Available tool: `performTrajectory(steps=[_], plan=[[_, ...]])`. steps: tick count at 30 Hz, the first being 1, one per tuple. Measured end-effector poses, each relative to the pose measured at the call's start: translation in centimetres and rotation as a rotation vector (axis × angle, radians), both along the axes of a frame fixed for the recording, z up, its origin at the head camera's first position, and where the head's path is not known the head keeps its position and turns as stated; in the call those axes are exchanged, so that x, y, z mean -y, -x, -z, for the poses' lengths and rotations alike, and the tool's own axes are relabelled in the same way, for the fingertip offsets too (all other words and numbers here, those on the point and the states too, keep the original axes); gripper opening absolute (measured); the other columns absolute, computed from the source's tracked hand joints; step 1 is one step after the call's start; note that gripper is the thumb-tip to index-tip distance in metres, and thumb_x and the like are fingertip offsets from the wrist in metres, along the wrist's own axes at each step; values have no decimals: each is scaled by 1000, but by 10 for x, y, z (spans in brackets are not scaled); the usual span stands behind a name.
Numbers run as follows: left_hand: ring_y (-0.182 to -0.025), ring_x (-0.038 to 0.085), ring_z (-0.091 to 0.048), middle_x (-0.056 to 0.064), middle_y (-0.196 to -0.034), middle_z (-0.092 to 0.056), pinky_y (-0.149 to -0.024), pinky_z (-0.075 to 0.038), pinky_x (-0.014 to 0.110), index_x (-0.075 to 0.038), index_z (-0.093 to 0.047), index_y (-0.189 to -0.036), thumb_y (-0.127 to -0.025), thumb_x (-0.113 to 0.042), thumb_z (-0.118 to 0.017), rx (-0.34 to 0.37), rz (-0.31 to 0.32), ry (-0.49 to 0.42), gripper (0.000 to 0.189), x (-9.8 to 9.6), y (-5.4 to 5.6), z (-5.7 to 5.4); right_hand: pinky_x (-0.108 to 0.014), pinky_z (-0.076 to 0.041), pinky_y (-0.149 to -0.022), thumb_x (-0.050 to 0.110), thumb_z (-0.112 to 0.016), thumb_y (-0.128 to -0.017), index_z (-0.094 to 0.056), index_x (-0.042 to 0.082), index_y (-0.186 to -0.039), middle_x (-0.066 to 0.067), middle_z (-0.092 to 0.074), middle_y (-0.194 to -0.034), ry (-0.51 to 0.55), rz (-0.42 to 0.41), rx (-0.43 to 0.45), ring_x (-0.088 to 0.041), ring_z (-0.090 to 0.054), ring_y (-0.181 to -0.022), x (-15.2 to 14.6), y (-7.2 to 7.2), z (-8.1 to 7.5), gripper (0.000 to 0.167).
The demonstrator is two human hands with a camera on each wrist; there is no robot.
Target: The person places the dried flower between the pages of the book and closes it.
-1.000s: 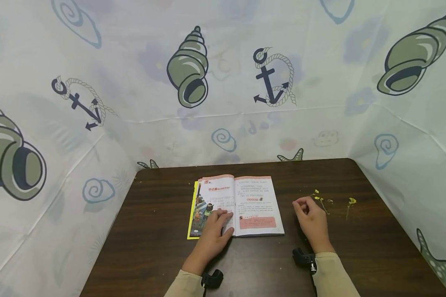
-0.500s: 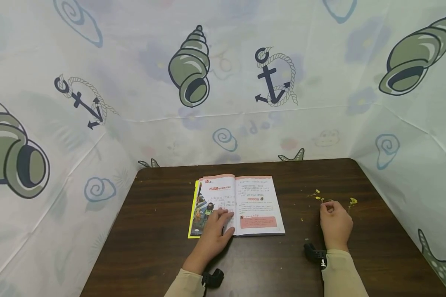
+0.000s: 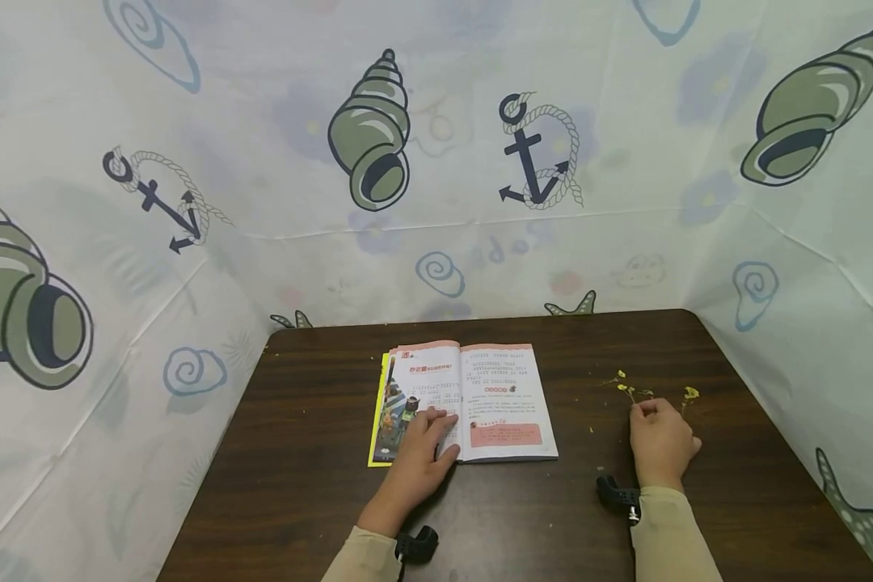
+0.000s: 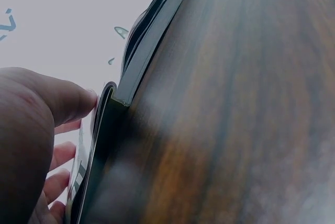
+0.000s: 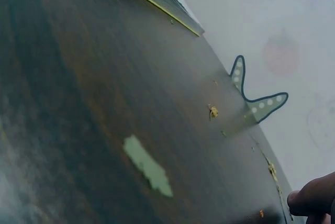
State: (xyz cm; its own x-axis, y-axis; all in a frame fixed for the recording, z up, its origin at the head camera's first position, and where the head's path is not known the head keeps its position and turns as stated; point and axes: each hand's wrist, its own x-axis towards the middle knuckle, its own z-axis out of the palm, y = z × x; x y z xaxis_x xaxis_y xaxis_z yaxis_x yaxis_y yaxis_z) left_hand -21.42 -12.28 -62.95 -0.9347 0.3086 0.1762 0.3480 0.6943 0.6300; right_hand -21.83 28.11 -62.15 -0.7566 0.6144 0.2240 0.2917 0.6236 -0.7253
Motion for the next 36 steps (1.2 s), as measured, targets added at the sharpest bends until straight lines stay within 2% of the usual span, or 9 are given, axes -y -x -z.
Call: performTrajectory(steps=[9, 18, 24, 30, 36], plan=[[-159, 35, -40, 10, -157, -52, -127, -38, 60, -17, -62, -153, -105, -27, -72, 2, 8, -7, 50, -2, -1, -3, -65, -32, -87, 18, -68, -105, -75, -2, -105, -24, -77, -82, -10, 3, 41, -50, -66, -86, -2, 0, 1, 22], [-161, 34, -38, 9, -158, -51, -128, -38, 60, -19, -61, -154, -106, -28, -71, 16, 10, -1, 50, -1, -2, -4, -66, -33, -85, 17, -67, -105, -76, 0, -109, -25, -77, -84, -33, 4, 75, -52, -67, -87, -2, -1, 0, 20], [-161, 34, -38, 9, -159, -50, -128, -37, 61, -19, -61, -155, -106, -28, -71, 24, 11, -3, 51, -1, -3, -5, -65, -34, -81, 17, -64, -105, -77, 0, -109, -30, -78, -101, -79, -15, 124, -54, -67, -90, -3, -1, -3, 22], [-161, 34, -38, 9, -160, -50, -128, -37, 61, -19, -61, -155, -106, -29, -71, 26, 6, -2, 51, -1, -3, -6, -73, -33, -90, 15, -62, -106, -74, -3, -109, -36, -62, -119, -122, -67, 172, -59, -52, -110, -3, 1, -4, 22], [-160, 35, -38, 10, -160, -50, -128, -37, 61, -18, -61, -155, -106, -28, -71, 24, 6, -1, 51, 0, -4, -8, -73, -29, -93, 14, -59, -107, -71, -6, -107, -36, -54, -120, -118, -97, 185, -61, -44, -116, -1, 2, -4, 23]])
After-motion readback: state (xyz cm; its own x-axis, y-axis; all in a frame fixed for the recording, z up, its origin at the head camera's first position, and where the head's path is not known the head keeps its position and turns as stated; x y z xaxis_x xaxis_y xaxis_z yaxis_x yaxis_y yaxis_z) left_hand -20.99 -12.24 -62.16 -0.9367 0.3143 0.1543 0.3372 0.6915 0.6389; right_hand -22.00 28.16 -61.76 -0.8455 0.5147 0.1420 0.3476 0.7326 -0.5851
